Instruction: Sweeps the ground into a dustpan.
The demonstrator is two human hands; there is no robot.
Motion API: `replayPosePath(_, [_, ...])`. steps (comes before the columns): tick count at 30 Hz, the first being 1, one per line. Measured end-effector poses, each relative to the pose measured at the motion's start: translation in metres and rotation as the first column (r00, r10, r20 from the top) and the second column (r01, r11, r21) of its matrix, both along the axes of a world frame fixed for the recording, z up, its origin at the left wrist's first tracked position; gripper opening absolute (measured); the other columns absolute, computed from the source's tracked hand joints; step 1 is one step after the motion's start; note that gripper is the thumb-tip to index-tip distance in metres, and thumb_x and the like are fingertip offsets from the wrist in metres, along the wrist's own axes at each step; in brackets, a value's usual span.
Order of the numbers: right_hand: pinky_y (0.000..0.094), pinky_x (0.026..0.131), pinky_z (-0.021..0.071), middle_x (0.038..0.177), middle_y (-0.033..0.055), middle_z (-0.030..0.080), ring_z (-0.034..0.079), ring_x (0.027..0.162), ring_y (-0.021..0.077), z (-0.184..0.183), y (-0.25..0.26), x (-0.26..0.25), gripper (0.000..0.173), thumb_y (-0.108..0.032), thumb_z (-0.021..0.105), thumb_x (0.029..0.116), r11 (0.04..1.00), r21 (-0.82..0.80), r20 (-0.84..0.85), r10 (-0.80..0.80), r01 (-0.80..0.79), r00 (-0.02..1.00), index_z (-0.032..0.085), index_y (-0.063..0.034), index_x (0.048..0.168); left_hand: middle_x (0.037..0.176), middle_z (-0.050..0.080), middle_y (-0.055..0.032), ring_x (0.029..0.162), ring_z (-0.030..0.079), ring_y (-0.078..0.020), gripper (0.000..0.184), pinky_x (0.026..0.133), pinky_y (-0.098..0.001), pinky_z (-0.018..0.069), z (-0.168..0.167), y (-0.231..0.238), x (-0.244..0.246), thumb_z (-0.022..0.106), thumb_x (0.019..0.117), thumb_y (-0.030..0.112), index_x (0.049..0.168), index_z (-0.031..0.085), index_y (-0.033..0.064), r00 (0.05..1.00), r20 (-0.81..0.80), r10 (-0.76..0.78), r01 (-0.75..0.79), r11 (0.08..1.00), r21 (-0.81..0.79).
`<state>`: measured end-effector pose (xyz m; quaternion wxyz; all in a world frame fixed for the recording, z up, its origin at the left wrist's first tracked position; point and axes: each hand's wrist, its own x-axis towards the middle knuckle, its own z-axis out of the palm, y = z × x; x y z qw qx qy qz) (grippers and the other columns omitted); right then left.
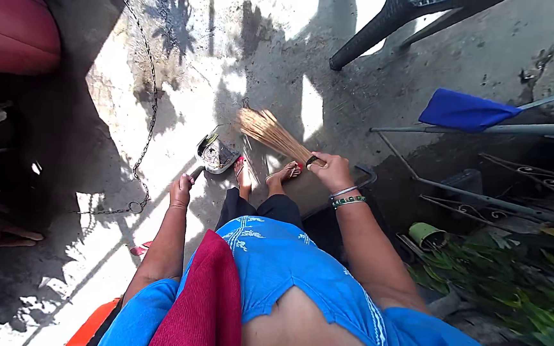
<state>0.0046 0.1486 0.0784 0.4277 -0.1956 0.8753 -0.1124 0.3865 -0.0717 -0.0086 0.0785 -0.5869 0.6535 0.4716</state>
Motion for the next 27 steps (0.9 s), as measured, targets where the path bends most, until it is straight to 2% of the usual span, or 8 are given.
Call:
replayPosePath(5, [0.0696,0.085,0.0511,0.108,0.0304,0.071,0.068,0.102,0.0506,-0.039,-0.035,0.0,0.05,-0.021,0.064,0.0939,0.973,0.215,-0.136,0.119,-0.088,0.984,0.061,-0.0032,0.14,0.093,0.07,-0.0152,0.089,0.065,-0.0225,0.058,0.089,-0.0443,0.0502,-0.015,0.023,0.029,0.019,0.107,0.025,0.098,0.069,-0.0032,0.976,-0.008,0.217,-0.217,0.976,-0.019])
replayPosePath(8, [0.068,0.084,0.0525,0.109,0.0296,0.071,0.068,0.103,0.0492,-0.062,-0.041,0.049,0.047,-0.023,0.065,0.0935,0.917,0.282,0.023,0.289,-0.284,0.957,0.063,-0.0004,0.135,0.093,0.069,-0.0158,0.089,0.065,-0.0234,0.057,0.089,-0.0449,0.0496,-0.018,0.027,0.032,0.019,0.1062,0.022,0.096,0.069,-0.0037,0.965,-0.005,0.264,-0.264,0.964,-0.009])
replayPosePath(11, [0.0687,0.085,0.0521,0.11,0.0278,0.071,0.068,0.103,0.0481,-0.054,-0.039,0.076,0.043,-0.022,0.07,0.0925,0.892,0.185,0.152,0.389,-0.412,0.909,0.068,-0.0017,0.13,0.09,0.067,-0.0153,0.086,0.063,-0.0248,0.057,0.087,-0.0473,0.05,-0.018,0.028,0.028,0.019,0.1066,0.024,0.095,0.068,-0.0028,0.965,-0.02,0.262,-0.262,0.965,-0.011])
replayPosePath(16, [0.0691,0.091,0.0497,0.109,0.0266,0.073,0.069,0.103,0.0469,-0.007,-0.069,0.01,0.04,-0.019,0.071,0.0929,0.966,0.007,0.007,0.26,-0.26,0.966,0.071,-0.0061,0.13,0.096,0.069,-0.0168,0.092,0.065,-0.0254,0.057,0.089,-0.0469,0.0512,-0.019,0.034,0.042,0.021,0.1055,0.027,0.095,0.069,-0.0023,0.95,-0.069,0.304,-0.306,0.952,-0.023])
replayPosePath(18, [0.0688,0.091,0.0492,0.11,0.0266,0.073,0.069,0.103,0.0468,-0.007,-0.09,-0.016,0.041,-0.019,0.07,0.0927,0.97,-0.022,-0.086,0.239,-0.241,0.967,0.07,-0.0058,0.132,0.104,0.07,-0.0196,0.099,0.066,-0.0257,0.058,0.092,-0.0454,0.0511,-0.018,0.041,0.053,0.02,0.106,0.025,0.097,0.069,-0.0053,0.922,-0.095,0.374,-0.375,0.927,0.011])
replayPosePath(21, [0.0701,0.089,0.0492,0.113,0.0279,0.071,0.068,0.106,0.0484,-0.031,-0.126,-0.025,0.046,-0.021,0.067,0.0916,0.963,0.048,-0.161,0.27,-0.266,0.949,0.067,-0.0068,0.136,0.098,0.069,-0.0148,0.089,0.065,-0.019,0.06,0.086,-0.0397,0.0543,-0.016,0.055,0.068,0.017,0.1088,0.025,0.096,0.068,-0.0043,0.845,-0.086,0.528,-0.527,0.849,0.035])
replayPosePath(24, [0.0717,0.084,0.0506,0.108,0.0299,0.07,0.068,0.103,0.0505,-0.065,-0.139,0.015,0.038,-0.018,0.066,0.0906,0.92,0.133,-0.091,0.381,-0.368,0.92,0.068,-0.0009,0.124,0.088,0.067,-0.0105,0.079,0.062,-0.0153,0.06,0.078,-0.0372,0.052,-0.013,0.066,0.078,0.016,0.1089,0.025,0.094,0.068,-0.0025,0.806,-0.043,0.591,-0.59,0.807,0.026])
replayPosePath(27, [0.0693,0.077,0.0534,0.097,0.0264,0.072,0.07,0.093,0.0471,-0.069,-0.123,0.077,0.027,-0.018,0.07,0.0889,0.809,0.17,0.09,0.556,-0.563,0.826,0.073,-0.0008,0.11,0.096,0.069,-0.0158,0.086,0.064,-0.0201,0.06,0.084,-0.0409,0.0516,-0.015,0.072,0.081,0.017,0.1079,0.023,0.097,0.069,-0.0054,0.828,-0.005,0.561,-0.56,0.828,0.029])
